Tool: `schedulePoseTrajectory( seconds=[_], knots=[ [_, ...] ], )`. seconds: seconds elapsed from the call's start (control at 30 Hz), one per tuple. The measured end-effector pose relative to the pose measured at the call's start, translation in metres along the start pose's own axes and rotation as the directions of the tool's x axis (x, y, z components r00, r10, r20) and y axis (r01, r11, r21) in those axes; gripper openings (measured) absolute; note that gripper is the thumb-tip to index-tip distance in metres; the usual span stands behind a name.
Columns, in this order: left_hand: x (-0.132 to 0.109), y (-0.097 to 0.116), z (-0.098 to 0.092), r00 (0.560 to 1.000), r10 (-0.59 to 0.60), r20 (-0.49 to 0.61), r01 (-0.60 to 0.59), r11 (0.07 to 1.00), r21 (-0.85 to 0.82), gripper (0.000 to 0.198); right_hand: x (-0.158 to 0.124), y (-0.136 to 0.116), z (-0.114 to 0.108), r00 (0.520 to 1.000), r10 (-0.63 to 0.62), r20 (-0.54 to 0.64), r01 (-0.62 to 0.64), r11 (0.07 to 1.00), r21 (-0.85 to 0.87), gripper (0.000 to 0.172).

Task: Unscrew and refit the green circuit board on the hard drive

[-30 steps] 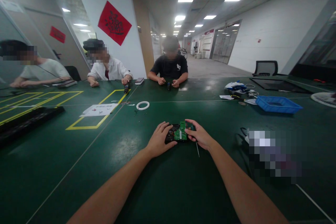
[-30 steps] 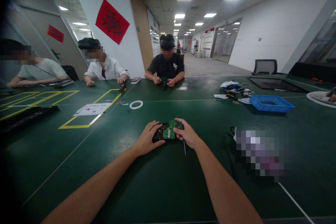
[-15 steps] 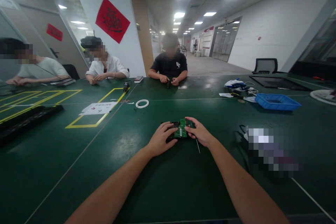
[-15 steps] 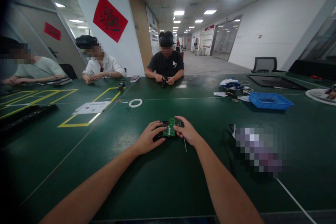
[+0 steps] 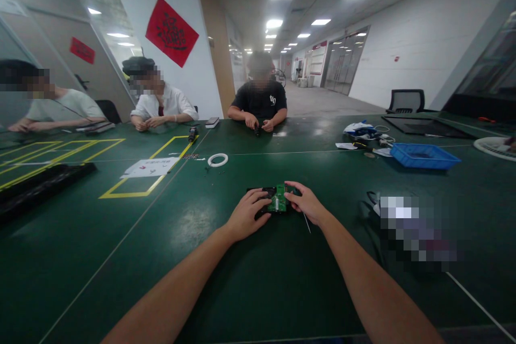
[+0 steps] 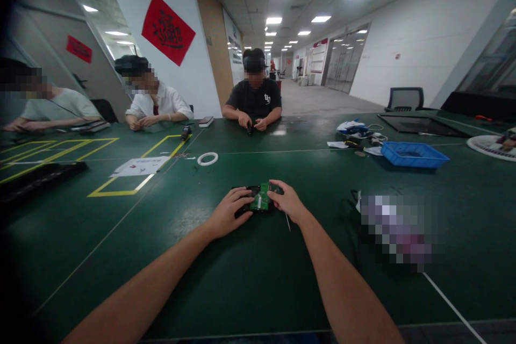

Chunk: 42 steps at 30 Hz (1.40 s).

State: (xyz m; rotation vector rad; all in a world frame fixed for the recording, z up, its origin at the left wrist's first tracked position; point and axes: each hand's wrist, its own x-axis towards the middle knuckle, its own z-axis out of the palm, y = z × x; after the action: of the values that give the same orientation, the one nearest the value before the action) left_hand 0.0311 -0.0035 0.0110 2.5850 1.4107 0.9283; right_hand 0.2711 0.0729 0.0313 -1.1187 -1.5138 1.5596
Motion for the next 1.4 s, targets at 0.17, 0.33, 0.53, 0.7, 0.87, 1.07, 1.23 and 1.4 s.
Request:
schedulePoseTrajectory(
  seconds=[0.17, 0.33, 0.53, 0.7, 0.87, 1.07, 1.23, 1.4],
  knots=[
    [0.0, -0.001, 0.001, 1.0, 0.007, 0.003, -0.007, 1.0, -0.006, 0.043, 0.004, 0.007, 0.0, 1.0, -0.009, -0.01, 0.008, 1.0, -0.02, 0.062],
    [0.0, 0.0, 0.0, 1.0, -0.001, 0.001, 0.001, 1.0, -0.016, 0.042, 0.006, 0.011, -0.001, 0.999, -0.027, -0.023, 0.026, 1.0, -0.018, 0.06],
    [0.0, 0.001, -0.001, 1.0, -0.001, -0.01, 0.0, 0.999, -0.039, 0.042, 0.007, 0.012, -0.001, 0.999, 0.003, -0.043, -0.005, 0.999, -0.044, 0.053],
    [0.001, 0.002, -0.002, 1.0, -0.01, -0.001, 0.01, 0.999, -0.039, 0.044, 0.011, 0.016, 0.001, 0.996, 0.01, -0.088, -0.013, 0.999, -0.033, 0.044],
    [0.001, 0.005, -0.003, 0.999, 0.036, 0.015, -0.036, 0.999, -0.023, 0.037, 0.012, 0.018, 0.003, 0.996, 0.007, -0.092, -0.009, 1.0, -0.019, 0.046],
    [0.0, 0.003, 0.0, 0.998, 0.067, 0.017, -0.067, 0.998, -0.001, 0.031, 0.004, 0.011, 0.004, 0.995, -0.07, -0.065, 0.062, 0.991, -0.115, 0.055],
    [0.001, -0.002, 0.0, 1.0, 0.007, 0.001, -0.007, 1.0, -0.009, 0.027, -0.001, 0.005, 0.004, 0.987, -0.159, -0.033, 0.141, 0.941, -0.307, 0.07],
    [0.002, -0.005, 0.002, 0.999, -0.011, -0.03, 0.011, 1.0, 0.006, 0.022, 0.0, 0.003, 0.004, 0.984, -0.177, -0.021, 0.157, 0.916, -0.369, 0.077]
  ],
)
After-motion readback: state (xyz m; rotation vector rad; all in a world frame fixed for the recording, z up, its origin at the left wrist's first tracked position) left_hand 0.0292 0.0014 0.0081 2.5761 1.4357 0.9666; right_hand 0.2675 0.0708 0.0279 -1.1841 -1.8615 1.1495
